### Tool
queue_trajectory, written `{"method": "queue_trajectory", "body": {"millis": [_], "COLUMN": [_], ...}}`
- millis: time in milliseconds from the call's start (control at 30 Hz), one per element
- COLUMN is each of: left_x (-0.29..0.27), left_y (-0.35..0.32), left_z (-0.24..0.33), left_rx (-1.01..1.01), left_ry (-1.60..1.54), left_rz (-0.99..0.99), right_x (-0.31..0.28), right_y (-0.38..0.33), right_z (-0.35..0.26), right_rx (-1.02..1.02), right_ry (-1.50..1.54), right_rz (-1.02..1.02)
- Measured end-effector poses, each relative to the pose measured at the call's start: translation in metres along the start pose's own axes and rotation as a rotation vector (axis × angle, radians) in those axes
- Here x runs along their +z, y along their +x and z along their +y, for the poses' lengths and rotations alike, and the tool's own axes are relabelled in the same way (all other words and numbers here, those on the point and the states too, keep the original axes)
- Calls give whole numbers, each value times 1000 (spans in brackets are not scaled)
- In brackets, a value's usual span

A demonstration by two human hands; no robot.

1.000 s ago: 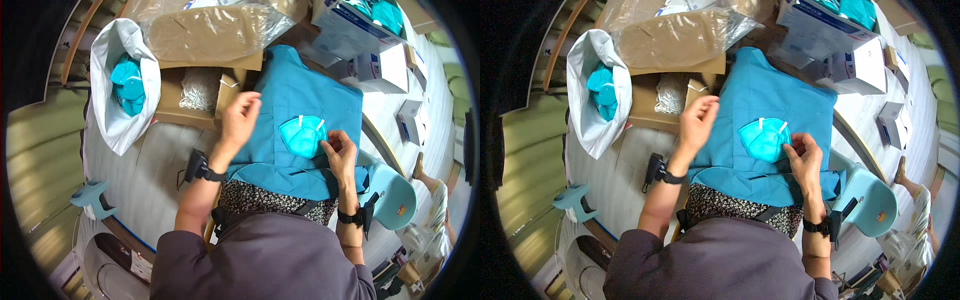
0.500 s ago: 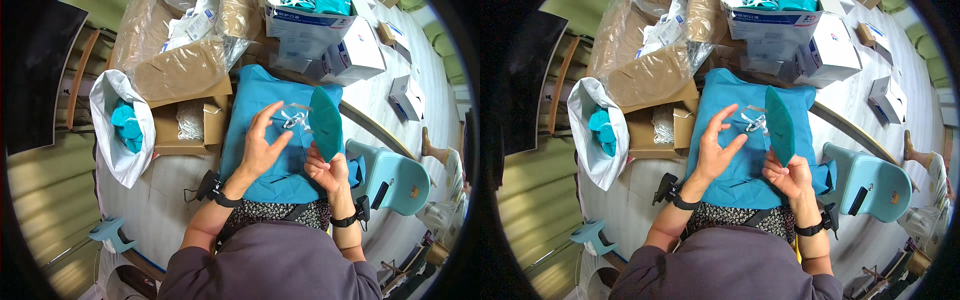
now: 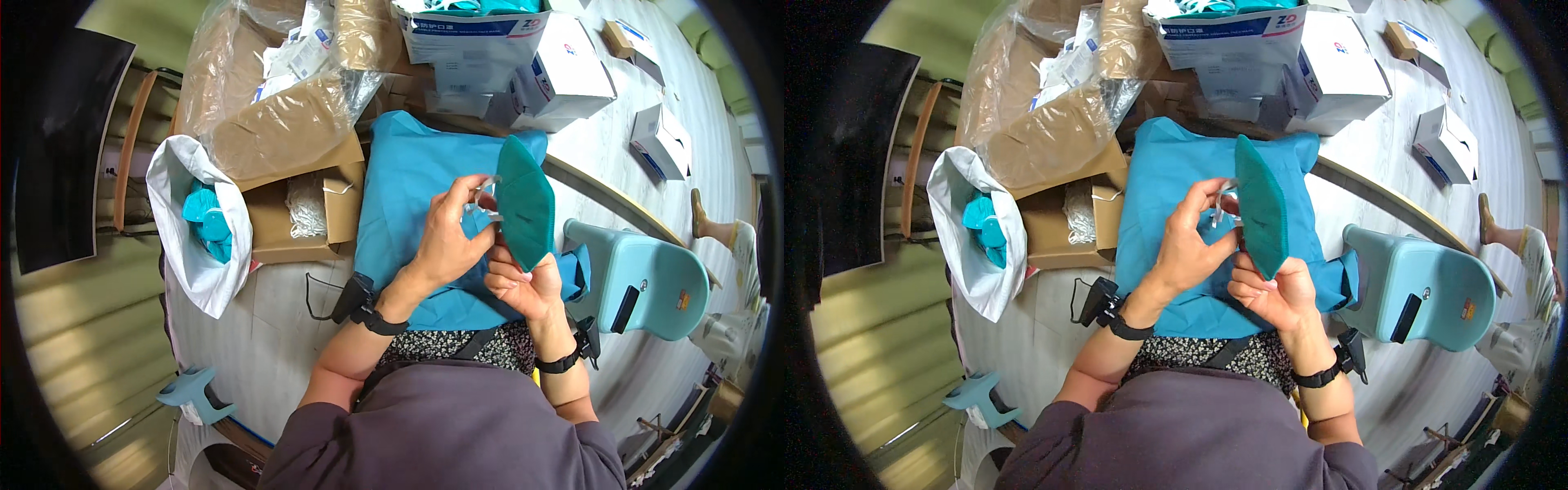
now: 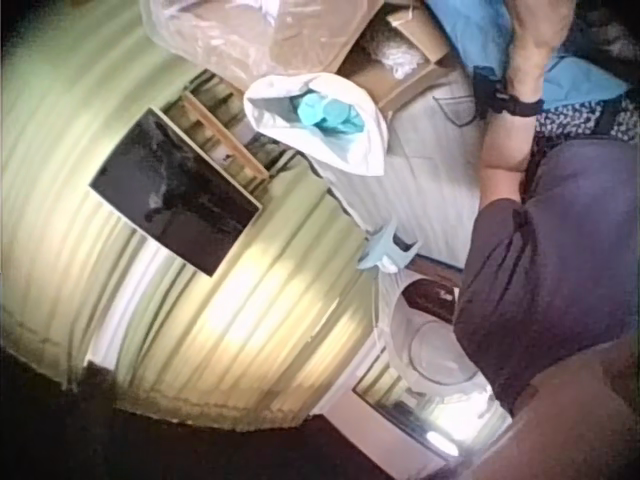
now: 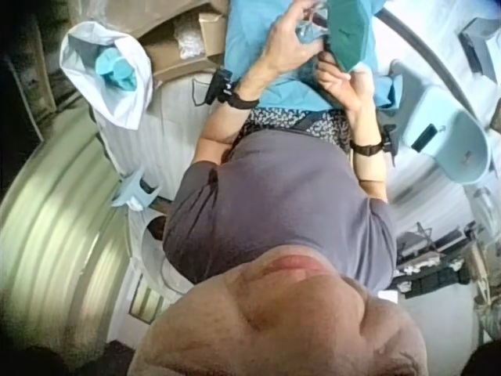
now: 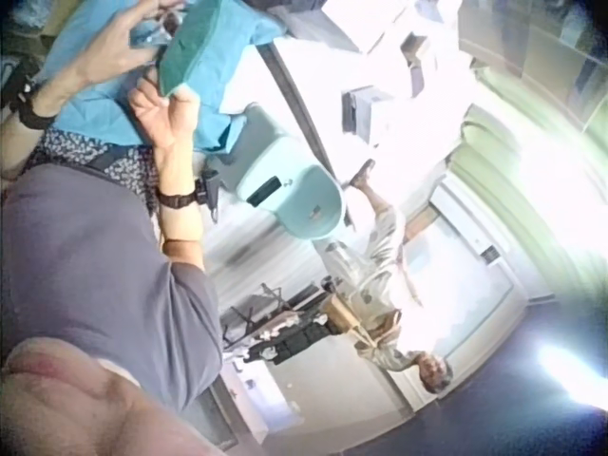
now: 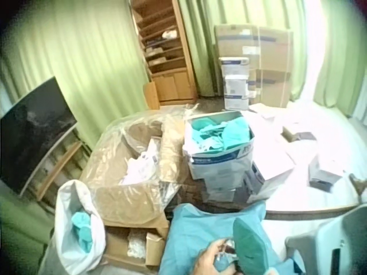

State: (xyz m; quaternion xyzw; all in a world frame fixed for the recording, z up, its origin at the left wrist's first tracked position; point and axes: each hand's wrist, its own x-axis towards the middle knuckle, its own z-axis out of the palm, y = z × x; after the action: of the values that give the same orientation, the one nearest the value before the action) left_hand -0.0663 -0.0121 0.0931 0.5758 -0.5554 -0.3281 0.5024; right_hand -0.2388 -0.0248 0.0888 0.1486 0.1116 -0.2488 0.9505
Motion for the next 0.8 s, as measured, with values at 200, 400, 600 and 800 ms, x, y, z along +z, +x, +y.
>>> {"method": "queue_trajectory", "body": {"millis": [200,400,600,800], "left_x": [-3,-70,-88,-79], "left_y": [-3,-8,-10,5], "left_z": [-6,33,27,37], "left_rx": [-25,-525,46,-387], "left_ry": [110,-482,-1046,-617], "left_rz": [10,-245,-102,-120], "right_x": [4,4,-1,-10], "right_y": [-2,-15,6,21], "right_z": [-5,-41,-37,-12], "right_rx": [-29,-315,-218,-179], "right_ry": [54,252,202,-1078], "right_rz": [-63,-58,41,443]}}
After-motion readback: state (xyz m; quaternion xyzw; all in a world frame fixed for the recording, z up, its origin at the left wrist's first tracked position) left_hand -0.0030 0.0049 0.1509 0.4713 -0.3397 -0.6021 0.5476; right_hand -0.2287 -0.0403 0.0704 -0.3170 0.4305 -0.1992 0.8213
